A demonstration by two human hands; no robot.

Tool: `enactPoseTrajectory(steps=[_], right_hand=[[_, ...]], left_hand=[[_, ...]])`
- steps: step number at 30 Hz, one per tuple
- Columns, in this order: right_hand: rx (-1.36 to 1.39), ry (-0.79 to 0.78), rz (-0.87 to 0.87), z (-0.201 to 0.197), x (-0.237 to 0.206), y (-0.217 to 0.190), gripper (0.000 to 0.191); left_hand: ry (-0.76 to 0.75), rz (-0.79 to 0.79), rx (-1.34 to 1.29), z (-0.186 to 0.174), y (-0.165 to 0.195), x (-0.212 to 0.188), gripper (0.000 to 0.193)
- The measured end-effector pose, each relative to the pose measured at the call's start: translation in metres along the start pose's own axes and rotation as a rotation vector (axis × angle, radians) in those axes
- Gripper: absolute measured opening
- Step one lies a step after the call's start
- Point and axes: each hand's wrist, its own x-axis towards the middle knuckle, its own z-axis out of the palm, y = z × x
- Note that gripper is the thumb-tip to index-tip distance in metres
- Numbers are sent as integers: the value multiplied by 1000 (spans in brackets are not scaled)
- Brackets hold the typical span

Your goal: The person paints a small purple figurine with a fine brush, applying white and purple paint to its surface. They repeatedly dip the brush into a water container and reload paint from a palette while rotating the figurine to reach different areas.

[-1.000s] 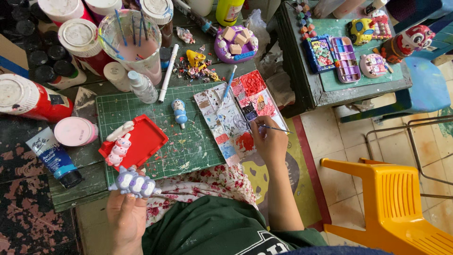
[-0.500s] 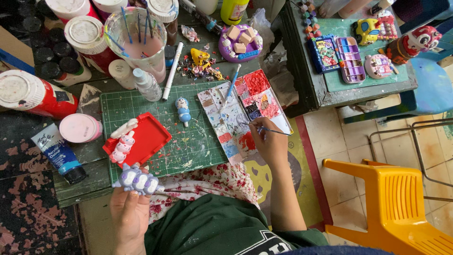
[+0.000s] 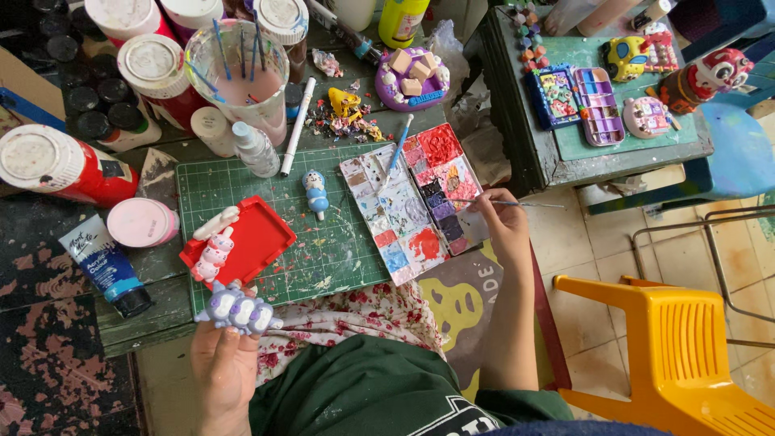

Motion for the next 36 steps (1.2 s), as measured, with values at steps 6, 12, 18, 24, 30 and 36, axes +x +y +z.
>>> enactPoseTrajectory(steps=[6, 12, 18, 24, 30, 36], right_hand=[[-93, -21, 22, 6, -19, -6, 8], [-303, 164, -127, 35, -32, -31, 7], [-511, 21, -241, 68, -37, -33, 9], [-699, -37, -279, 86, -28, -40, 8], [-824, -101, -391, 91, -23, -60, 10], [-843, -119, -357, 100, -24, -72, 9]], left_hand=[[-9, -10, 34, 3, 2, 1, 51], [-6, -18, 15, 6, -1, 3, 53], [7, -48, 17, 10, -2, 3, 50], [-20, -19, 13, 12, 2, 4, 50], [-17, -33, 19, 10, 2, 3, 51], [0, -52, 55, 12, 3, 3, 53]])
